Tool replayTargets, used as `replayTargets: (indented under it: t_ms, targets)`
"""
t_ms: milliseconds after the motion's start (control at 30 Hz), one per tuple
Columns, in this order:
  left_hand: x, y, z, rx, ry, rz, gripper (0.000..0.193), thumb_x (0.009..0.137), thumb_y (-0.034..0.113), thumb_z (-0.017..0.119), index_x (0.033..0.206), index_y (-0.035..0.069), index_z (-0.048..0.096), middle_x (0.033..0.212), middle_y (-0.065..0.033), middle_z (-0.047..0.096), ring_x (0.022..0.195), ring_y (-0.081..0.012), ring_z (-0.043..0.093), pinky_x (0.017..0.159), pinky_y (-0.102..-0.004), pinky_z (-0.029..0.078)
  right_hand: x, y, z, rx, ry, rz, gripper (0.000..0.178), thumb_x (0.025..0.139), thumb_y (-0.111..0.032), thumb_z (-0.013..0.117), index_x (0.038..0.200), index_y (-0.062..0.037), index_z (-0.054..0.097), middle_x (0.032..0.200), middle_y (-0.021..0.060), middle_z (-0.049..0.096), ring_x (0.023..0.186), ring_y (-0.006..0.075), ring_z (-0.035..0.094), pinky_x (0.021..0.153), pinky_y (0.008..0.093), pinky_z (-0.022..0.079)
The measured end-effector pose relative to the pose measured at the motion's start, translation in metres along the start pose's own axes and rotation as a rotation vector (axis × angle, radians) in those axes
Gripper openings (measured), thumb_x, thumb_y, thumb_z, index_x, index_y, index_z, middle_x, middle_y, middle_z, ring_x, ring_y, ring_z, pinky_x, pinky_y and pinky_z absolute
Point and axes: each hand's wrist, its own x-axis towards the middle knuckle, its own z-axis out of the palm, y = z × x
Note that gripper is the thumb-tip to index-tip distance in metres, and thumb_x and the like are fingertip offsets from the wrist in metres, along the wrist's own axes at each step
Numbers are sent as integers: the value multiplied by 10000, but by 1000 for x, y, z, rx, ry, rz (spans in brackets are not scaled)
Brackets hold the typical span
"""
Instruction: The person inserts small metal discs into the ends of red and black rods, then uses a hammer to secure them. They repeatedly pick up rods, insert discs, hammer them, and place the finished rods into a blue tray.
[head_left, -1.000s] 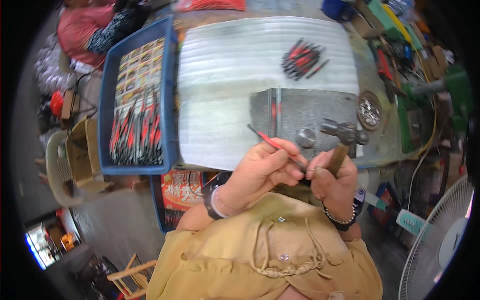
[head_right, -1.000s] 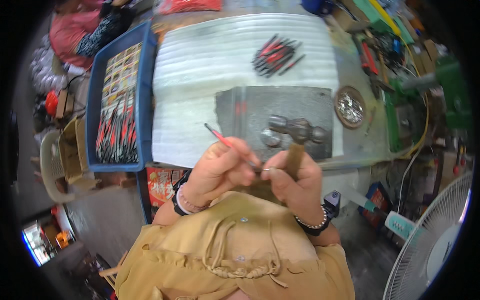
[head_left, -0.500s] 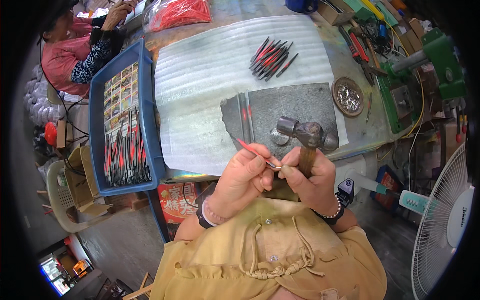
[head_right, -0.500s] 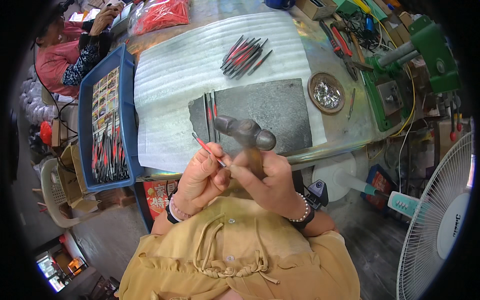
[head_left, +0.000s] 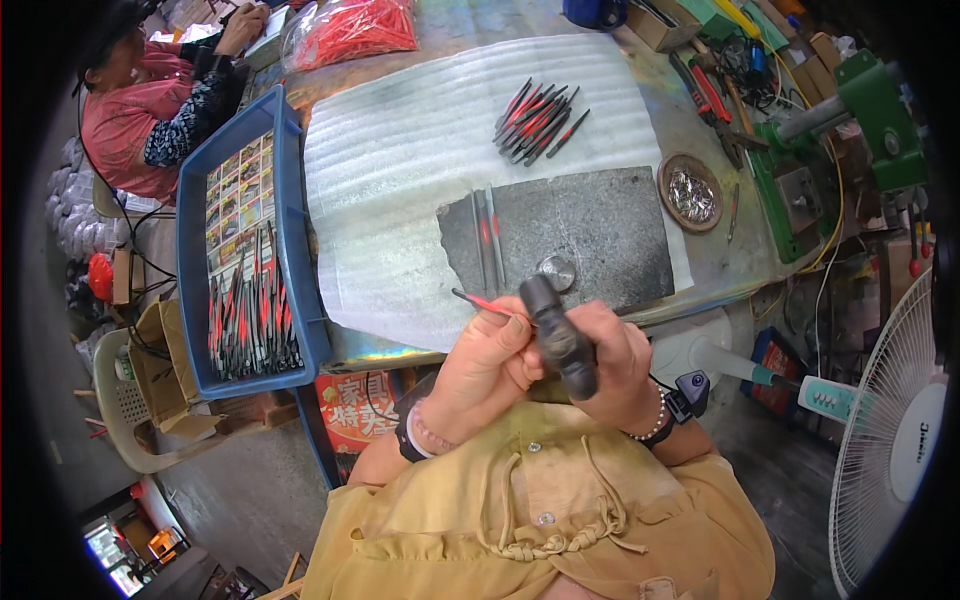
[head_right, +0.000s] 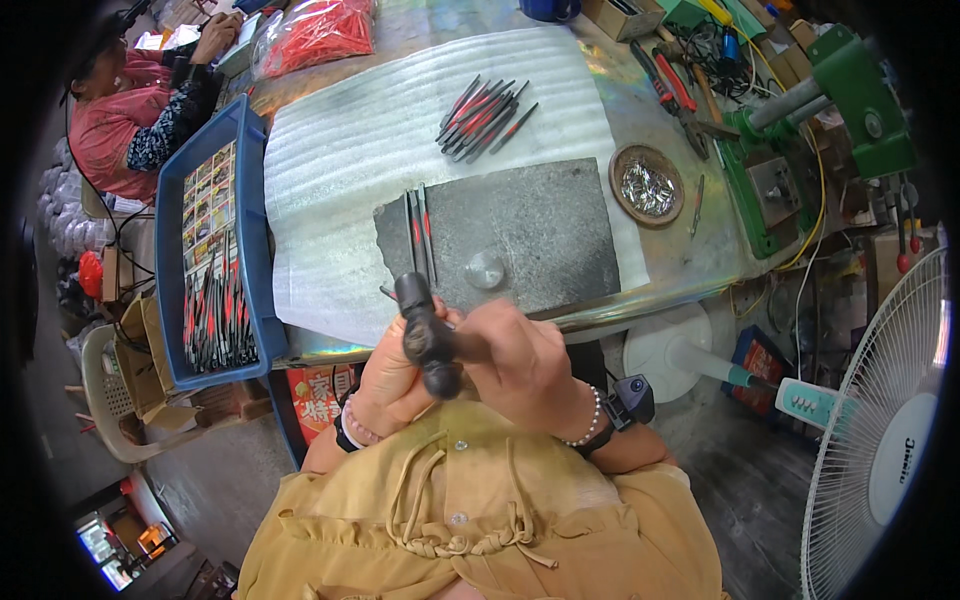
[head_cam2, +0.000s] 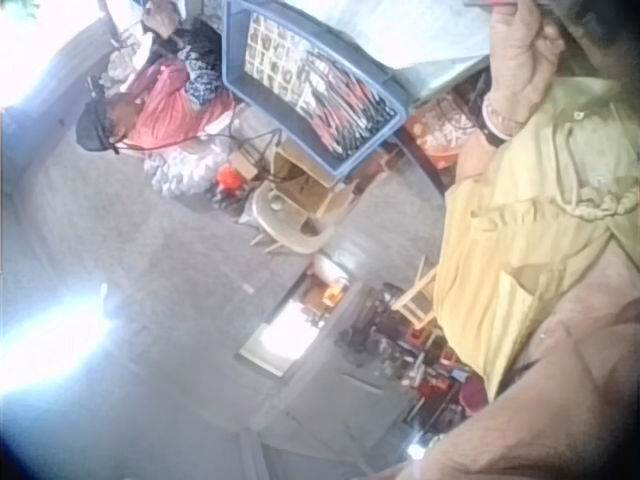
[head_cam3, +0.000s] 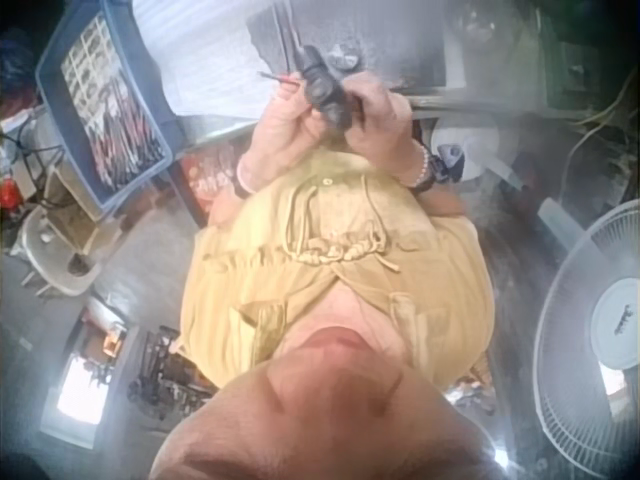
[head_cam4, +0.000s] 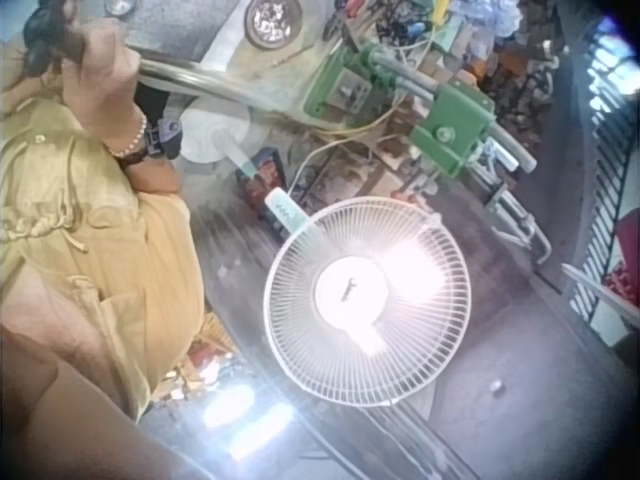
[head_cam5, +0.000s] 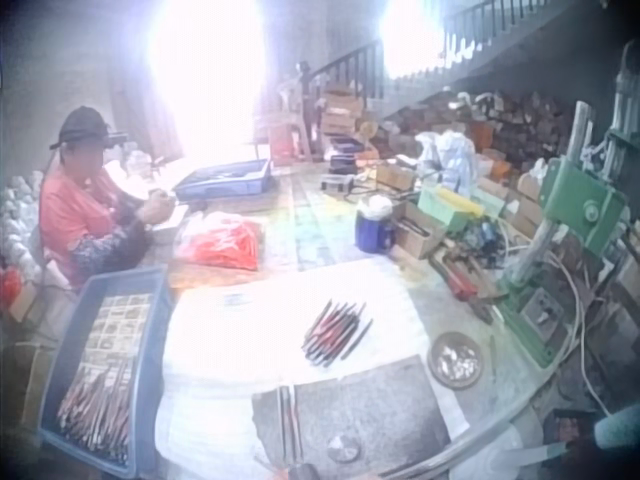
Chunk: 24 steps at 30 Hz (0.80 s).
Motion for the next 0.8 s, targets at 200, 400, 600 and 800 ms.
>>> replayTargets:
  t_ms: [200,400,600,800]
  targets:
    - [-5,8,0,54,-50,79,164,944,216,596,1042,91,551,1011,-100,636,692,-123,601,615,-234,510,-1,7,-14,359,-59,531,231,804,-52,691,993,-15,563,762,33,598,595,104,560,545,248,452]
    - [3,26,2,161,-32,179,136,968,210,554,1057,110,529,1013,-119,621,672,-120,598,581,-246,518,-4,39,-29,161,9,648,233,830,-90,671,1017,31,603,717,63,634,618,99,573,599,257,470]
    - [15,27,19,526,-11,304,93,964,126,556,1020,64,516,948,-142,644,623,-130,599,559,-224,493,-6,60,-29,151,-37,695,191,857,-77,663,1005,29,603,781,9,617,714,52,545,643,219,452]
    - [32,19,29,960,47,404,54,954,58,535,995,27,552,929,-99,651,643,-91,570,596,-205,483,-6,60,-32,202,-37,719,213,861,-115,658,1003,35,606,761,60,631,683,92,573,628,253,465]
